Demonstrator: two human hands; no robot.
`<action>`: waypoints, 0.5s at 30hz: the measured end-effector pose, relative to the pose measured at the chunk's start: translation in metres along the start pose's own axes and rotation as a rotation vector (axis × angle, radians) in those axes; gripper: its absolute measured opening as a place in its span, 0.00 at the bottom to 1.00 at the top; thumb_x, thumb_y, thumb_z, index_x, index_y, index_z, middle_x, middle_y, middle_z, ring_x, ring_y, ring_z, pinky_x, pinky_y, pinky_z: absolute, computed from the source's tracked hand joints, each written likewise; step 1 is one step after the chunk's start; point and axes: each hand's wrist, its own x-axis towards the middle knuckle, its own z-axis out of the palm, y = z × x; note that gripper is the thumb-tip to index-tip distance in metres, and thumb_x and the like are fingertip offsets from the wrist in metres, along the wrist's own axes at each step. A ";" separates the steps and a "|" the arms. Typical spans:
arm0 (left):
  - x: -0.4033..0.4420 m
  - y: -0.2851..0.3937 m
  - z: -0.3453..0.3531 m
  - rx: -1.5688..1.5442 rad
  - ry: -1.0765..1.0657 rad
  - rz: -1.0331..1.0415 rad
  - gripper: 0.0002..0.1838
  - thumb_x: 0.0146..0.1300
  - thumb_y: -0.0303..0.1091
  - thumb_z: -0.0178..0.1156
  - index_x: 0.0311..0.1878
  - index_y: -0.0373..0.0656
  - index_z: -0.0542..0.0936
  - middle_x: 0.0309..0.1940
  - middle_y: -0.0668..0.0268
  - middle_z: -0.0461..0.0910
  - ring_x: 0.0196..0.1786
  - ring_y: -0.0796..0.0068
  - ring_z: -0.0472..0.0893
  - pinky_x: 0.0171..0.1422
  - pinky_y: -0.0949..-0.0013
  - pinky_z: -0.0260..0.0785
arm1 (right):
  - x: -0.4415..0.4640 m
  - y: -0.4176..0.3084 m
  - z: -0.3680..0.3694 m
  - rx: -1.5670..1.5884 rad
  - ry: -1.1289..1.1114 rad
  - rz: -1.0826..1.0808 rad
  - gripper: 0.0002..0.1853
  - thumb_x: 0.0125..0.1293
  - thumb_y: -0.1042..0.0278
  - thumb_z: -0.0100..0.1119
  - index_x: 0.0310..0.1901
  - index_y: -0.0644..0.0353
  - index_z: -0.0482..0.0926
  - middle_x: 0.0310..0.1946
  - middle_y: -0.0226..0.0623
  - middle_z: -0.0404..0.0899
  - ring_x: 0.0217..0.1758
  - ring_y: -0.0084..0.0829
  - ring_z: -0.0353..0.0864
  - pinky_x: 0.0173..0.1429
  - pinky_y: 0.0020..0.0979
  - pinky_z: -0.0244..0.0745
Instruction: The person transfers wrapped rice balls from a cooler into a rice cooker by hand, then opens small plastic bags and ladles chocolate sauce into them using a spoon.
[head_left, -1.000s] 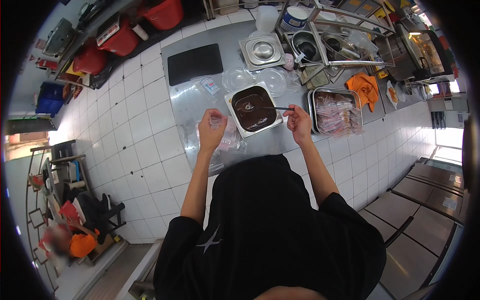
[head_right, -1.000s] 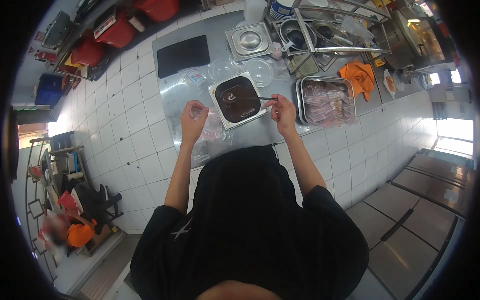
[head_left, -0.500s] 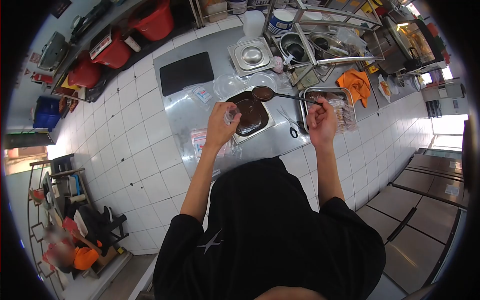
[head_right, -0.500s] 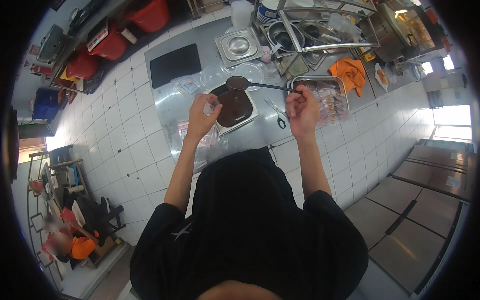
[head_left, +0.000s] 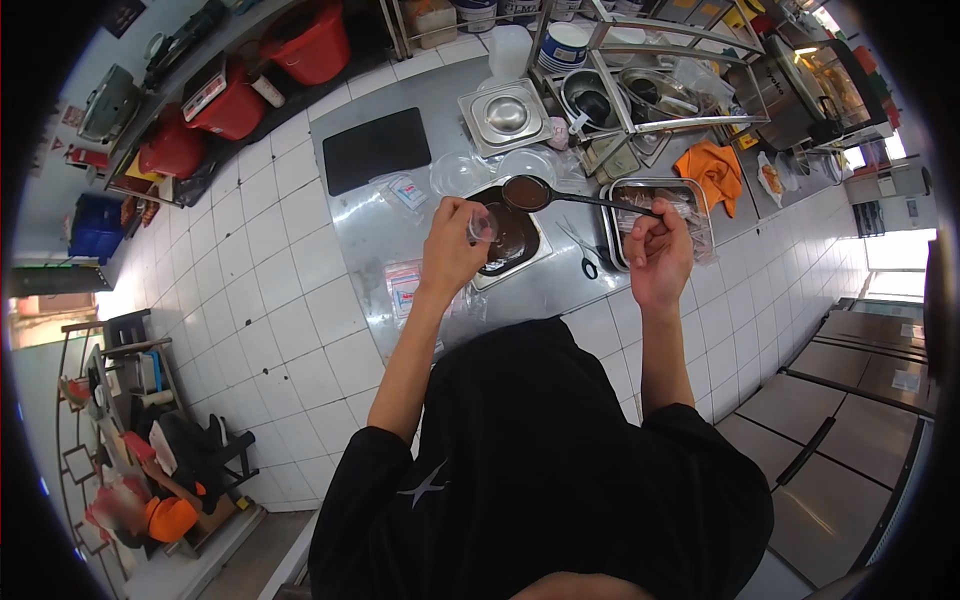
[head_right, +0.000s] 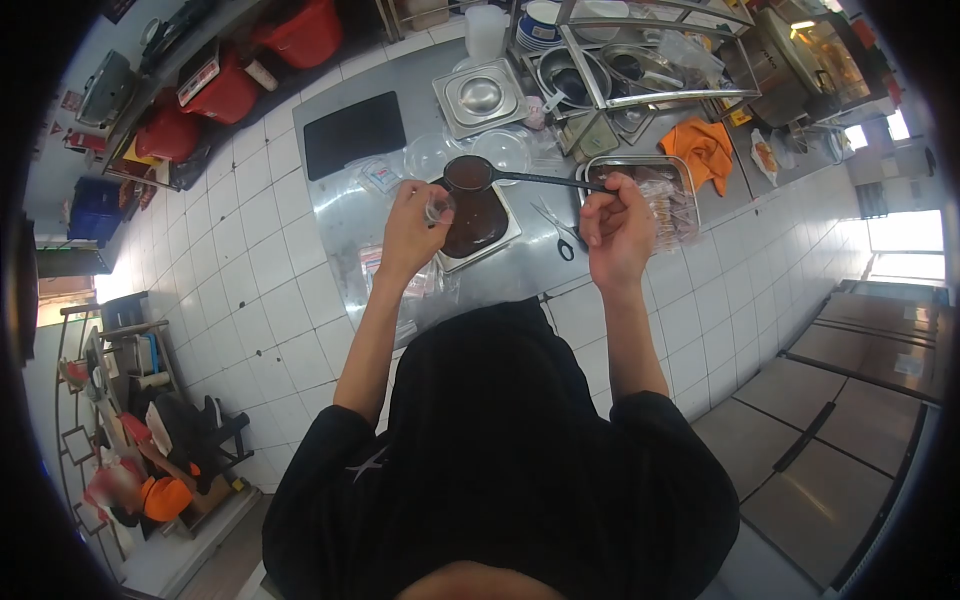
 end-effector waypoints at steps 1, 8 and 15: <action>0.000 0.002 0.002 -0.027 -0.021 -0.016 0.15 0.58 0.29 0.68 0.49 0.45 0.80 0.50 0.62 0.75 0.52 0.54 0.79 0.54 0.56 0.75 | -0.001 0.000 0.000 0.000 -0.002 0.000 0.14 0.81 0.59 0.44 0.46 0.58 0.76 0.25 0.42 0.83 0.14 0.23 0.62 0.20 0.25 0.56; 0.008 0.025 0.011 -0.184 0.000 0.043 0.17 0.57 0.29 0.69 0.49 0.39 0.80 0.48 0.57 0.75 0.50 0.54 0.78 0.55 0.59 0.73 | -0.005 -0.002 0.007 -0.006 -0.052 -0.016 0.14 0.82 0.58 0.43 0.46 0.58 0.75 0.26 0.43 0.83 0.14 0.23 0.62 0.19 0.24 0.57; 0.010 0.051 0.001 -0.382 0.093 0.067 0.16 0.56 0.26 0.71 0.47 0.37 0.81 0.45 0.59 0.76 0.45 0.62 0.80 0.52 0.64 0.73 | -0.015 -0.007 0.020 -0.072 -0.143 -0.117 0.14 0.83 0.59 0.41 0.48 0.60 0.73 0.26 0.47 0.83 0.14 0.22 0.63 0.21 0.24 0.59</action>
